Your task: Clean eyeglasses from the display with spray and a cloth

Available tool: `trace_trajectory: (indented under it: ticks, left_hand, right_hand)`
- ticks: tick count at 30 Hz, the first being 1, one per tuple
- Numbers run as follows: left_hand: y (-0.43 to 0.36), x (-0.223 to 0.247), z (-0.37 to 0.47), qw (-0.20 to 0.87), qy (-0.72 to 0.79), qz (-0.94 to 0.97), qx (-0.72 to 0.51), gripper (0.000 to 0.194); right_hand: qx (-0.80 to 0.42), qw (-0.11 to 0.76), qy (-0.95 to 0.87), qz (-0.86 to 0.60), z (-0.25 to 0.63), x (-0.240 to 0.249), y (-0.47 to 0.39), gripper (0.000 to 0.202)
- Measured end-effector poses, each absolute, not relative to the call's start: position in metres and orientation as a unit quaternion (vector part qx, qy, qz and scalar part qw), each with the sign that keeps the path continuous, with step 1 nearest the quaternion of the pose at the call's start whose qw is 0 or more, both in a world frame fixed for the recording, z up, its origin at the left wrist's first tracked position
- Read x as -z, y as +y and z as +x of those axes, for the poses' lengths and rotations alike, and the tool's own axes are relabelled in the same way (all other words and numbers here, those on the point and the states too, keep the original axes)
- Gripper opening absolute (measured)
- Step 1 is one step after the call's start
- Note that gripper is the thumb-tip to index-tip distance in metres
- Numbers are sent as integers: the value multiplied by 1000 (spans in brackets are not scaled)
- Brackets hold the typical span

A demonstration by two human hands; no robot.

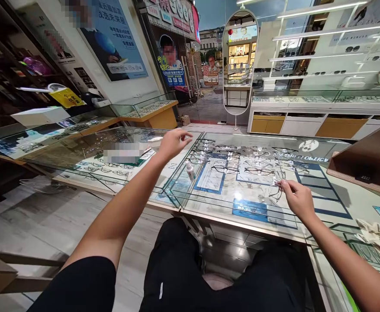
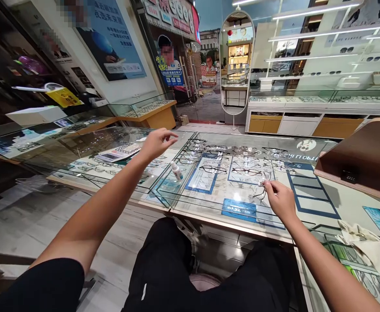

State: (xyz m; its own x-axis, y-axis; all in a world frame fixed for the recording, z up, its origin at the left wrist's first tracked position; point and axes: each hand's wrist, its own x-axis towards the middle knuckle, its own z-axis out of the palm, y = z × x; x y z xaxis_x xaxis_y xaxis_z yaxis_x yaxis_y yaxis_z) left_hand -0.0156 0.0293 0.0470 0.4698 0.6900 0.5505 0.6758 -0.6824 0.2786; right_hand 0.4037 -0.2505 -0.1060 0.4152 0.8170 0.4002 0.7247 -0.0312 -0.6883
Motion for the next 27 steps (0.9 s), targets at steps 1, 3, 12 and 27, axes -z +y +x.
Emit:
trace_trajectory:
  ticks: [1, 3, 12, 27]
  left_hand:
    - [12, -55, -8, -7, 372, 857, -356, 26]
    - [-24, -62, 16, -12, 326, 882, -339, 25]
    - [-51, 11, 117, -71, 319, 945, -26, 17]
    - [-21, 29, 129, -73, 363, 929, 1, 26]
  right_hand:
    - [-53, 441, -537, -717, 404, 106, -250, 52]
    - [-52, 439, -535, -720, 405, 107, -250, 53]
    - [-17, 417, -569, -709, 403, 106, -253, 53]
    - [-4, 421, -584, -694, 403, 109, -250, 47]
